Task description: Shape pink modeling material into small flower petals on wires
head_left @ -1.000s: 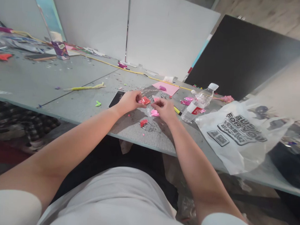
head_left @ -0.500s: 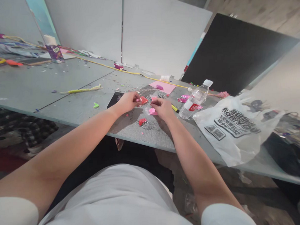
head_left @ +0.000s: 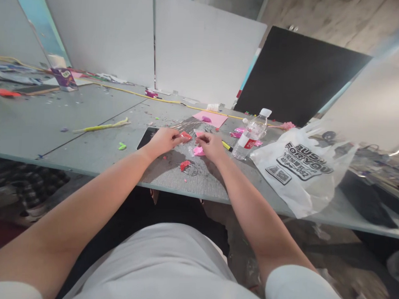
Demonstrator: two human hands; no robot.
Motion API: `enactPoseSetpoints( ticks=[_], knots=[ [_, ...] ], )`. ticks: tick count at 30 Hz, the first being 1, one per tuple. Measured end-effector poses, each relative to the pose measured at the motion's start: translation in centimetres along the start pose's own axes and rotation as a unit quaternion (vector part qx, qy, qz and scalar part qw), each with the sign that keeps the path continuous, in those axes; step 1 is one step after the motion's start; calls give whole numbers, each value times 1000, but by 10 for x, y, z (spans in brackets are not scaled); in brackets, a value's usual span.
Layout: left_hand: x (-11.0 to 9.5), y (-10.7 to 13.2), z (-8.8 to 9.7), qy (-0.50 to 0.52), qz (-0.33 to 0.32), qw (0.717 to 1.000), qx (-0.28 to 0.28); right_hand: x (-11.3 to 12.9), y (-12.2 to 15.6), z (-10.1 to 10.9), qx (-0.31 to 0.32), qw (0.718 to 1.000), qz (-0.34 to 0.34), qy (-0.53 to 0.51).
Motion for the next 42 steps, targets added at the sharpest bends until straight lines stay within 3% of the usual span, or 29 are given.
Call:
enactPoseSetpoints(
  ticks=[8,16,28,42],
  knots=[
    [8,-3,-8,42,-21,999,17,0,1,2,-18,1000,-17,-12],
    [7,-2,-4,39,4,999,6,5,5,5,-21,1000,-11,2],
    [5,-5,-4,47,-39,998,7,10,5,6,-28,1000,-9,6],
    [4,-6,-5,26,1,1000,16,7,4,4,-20,1000,-3,16]
  ],
)
Point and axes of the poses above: each hand's wrist, its own y-axis away from the middle knuckle, its own z-axis out of the back of the hand, x = y × z, the point moved 5 cm from there along -y, towards the middle knuckle, and after that the axes turned 2 degrees about -x, right-handed, at the moved point
